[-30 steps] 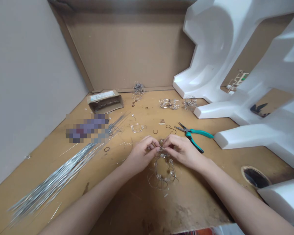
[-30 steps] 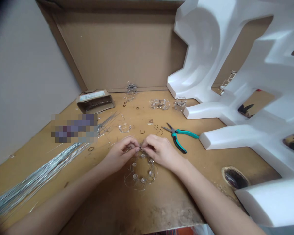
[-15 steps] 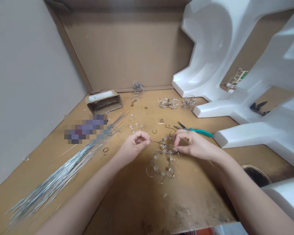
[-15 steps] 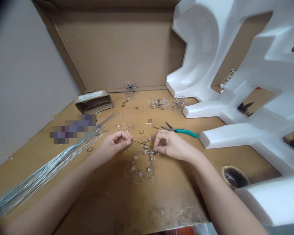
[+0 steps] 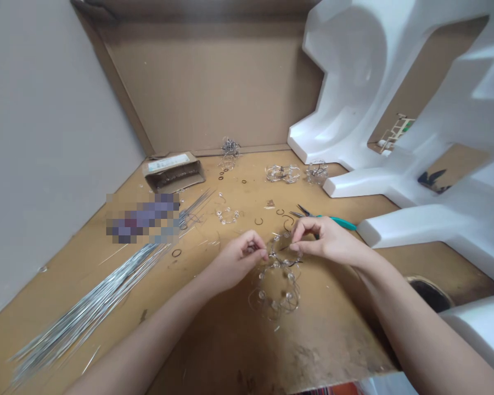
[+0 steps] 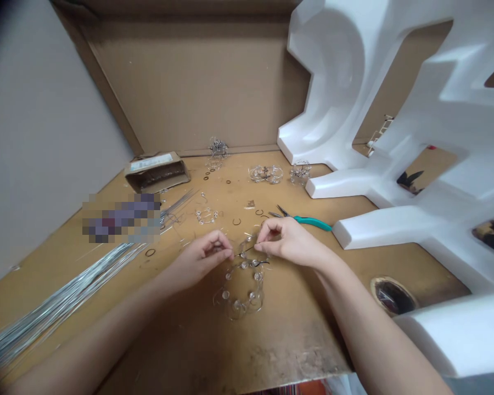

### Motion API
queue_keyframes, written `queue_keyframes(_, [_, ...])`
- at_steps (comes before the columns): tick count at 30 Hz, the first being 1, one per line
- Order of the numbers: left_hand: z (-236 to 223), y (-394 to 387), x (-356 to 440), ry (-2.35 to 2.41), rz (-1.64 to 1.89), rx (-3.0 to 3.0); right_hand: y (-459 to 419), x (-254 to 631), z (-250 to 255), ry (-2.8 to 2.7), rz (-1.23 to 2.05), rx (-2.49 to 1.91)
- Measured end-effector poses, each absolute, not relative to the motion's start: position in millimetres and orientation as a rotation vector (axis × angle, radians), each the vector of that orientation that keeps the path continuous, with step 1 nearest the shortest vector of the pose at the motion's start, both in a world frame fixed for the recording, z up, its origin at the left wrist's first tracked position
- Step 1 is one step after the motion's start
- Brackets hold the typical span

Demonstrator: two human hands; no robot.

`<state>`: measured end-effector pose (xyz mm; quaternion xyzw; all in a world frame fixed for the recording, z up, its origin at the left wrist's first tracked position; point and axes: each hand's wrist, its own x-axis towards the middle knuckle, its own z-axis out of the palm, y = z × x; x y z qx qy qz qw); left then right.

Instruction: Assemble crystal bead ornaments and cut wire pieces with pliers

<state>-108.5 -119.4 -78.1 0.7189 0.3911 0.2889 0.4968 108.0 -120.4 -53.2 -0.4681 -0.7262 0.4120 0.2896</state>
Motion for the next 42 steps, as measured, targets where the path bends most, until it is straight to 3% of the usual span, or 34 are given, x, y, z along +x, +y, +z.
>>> queue_keyframes(10, [-77,-132,-100,0.882,0.695,1.721,-131,76,-64,-1.839,1.199,-1.114])
queue_keyframes(17, [-70,-129,-104,0.951,0.83,1.635,-125,79,-73,-1.735,1.476,-1.003])
queue_keyframes(30, [-82,-126,-99,0.919,0.876,1.355,-127,75,-76,-1.829,1.274,-1.21])
queue_keyframes(42, [-83,-127,-97,0.841,0.868,1.297,-126,78,-78,-1.677,1.491,-1.178])
